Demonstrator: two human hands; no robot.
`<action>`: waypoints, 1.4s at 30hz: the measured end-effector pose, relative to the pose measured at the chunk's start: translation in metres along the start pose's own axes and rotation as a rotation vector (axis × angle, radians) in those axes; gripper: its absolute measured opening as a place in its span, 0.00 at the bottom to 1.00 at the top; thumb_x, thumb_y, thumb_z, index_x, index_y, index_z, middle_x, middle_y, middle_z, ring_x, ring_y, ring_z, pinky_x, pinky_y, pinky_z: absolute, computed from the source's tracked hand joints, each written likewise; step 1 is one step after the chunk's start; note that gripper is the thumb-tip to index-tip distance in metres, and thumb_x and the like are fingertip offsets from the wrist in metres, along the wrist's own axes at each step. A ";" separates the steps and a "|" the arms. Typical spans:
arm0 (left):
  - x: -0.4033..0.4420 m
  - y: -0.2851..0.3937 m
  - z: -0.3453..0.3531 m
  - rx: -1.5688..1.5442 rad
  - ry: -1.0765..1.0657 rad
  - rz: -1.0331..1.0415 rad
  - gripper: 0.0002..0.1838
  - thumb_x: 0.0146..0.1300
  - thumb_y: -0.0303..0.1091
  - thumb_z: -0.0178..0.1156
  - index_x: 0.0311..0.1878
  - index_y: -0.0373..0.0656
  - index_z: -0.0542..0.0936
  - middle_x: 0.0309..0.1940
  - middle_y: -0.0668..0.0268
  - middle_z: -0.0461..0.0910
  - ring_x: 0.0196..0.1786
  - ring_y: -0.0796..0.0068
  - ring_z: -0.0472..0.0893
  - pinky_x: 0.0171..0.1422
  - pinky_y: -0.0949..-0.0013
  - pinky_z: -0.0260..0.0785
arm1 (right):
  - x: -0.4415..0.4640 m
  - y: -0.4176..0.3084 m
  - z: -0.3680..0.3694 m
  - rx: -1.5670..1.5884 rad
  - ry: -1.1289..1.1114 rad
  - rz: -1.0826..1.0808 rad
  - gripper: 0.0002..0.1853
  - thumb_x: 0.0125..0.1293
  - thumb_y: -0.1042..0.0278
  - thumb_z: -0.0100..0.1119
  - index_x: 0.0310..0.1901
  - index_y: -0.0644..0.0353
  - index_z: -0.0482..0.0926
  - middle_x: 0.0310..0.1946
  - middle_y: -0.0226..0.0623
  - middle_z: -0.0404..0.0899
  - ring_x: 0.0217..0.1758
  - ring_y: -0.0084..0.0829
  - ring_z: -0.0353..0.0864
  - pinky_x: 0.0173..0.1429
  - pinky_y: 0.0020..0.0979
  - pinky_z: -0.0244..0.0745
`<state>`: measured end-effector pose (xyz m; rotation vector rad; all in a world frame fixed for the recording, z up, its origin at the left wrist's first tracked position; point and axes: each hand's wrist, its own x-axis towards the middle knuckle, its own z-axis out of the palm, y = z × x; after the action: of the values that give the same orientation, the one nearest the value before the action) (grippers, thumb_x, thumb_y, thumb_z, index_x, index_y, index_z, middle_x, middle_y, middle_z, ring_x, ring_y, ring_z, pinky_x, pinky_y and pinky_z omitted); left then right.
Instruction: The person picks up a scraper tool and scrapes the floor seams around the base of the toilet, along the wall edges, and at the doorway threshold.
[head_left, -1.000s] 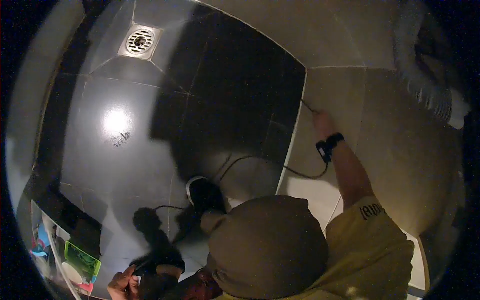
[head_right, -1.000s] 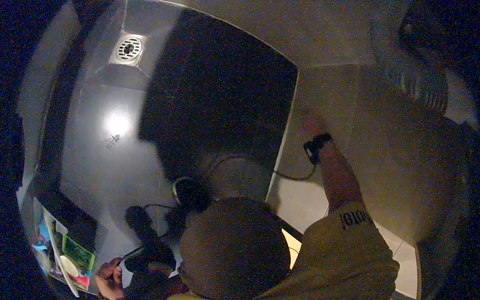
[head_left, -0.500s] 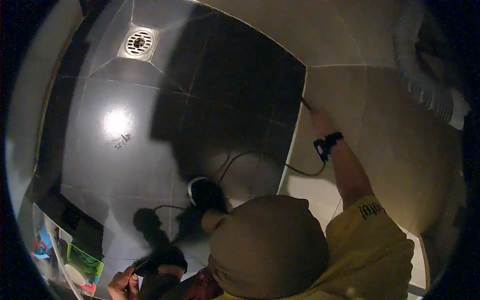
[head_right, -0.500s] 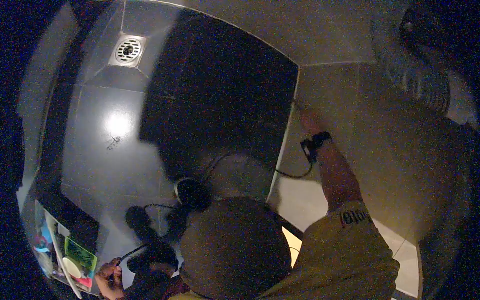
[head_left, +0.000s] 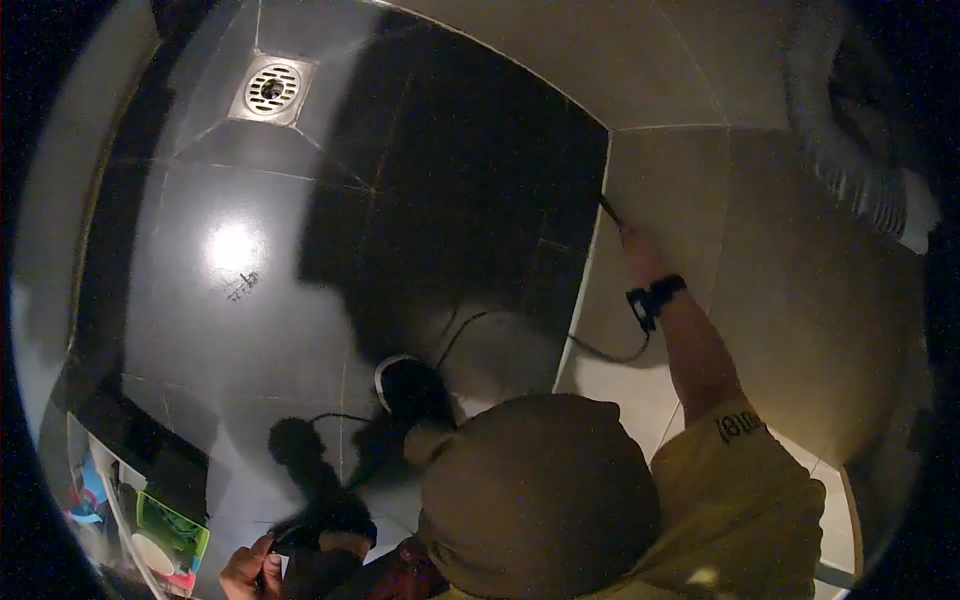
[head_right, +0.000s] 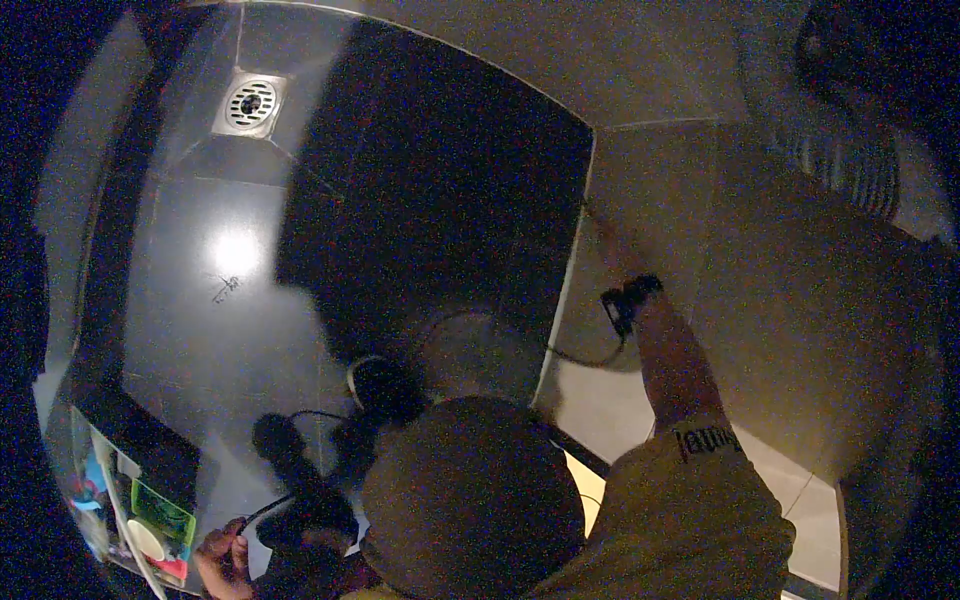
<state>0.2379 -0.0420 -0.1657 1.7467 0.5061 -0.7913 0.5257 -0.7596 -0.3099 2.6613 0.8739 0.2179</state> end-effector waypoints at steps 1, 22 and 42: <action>0.000 0.000 0.001 0.003 0.003 0.000 0.12 0.61 0.19 0.53 0.48 0.32 0.78 0.43 0.60 0.81 0.44 0.76 0.77 0.50 0.77 0.67 | -0.013 0.023 0.038 0.081 -0.197 0.202 0.11 0.64 0.64 0.43 0.36 0.60 0.74 0.17 0.34 0.71 0.17 0.29 0.69 0.21 0.30 0.68; 0.009 0.014 0.010 0.263 0.144 0.073 0.09 0.63 0.31 0.58 0.38 0.34 0.80 0.27 0.59 0.81 0.29 0.74 0.76 0.36 0.73 0.69 | -0.004 0.029 -0.049 0.700 -1.016 0.845 0.11 0.64 0.63 0.44 0.31 0.62 0.72 0.23 0.38 0.74 0.22 0.28 0.75 0.20 0.31 0.66; 0.008 0.013 -0.002 0.299 0.132 0.032 0.08 0.62 0.30 0.59 0.37 0.34 0.80 0.30 0.61 0.82 0.32 0.76 0.78 0.37 0.75 0.68 | -0.071 0.007 -0.001 0.802 -0.862 1.006 0.09 0.63 0.60 0.50 0.34 0.56 0.74 0.18 0.32 0.72 0.14 0.26 0.68 0.15 0.28 0.62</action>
<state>0.2528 -0.0443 -0.1625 2.0888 0.4644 -0.7620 0.4722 -0.8073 -0.3099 3.0894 -0.8324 -1.1883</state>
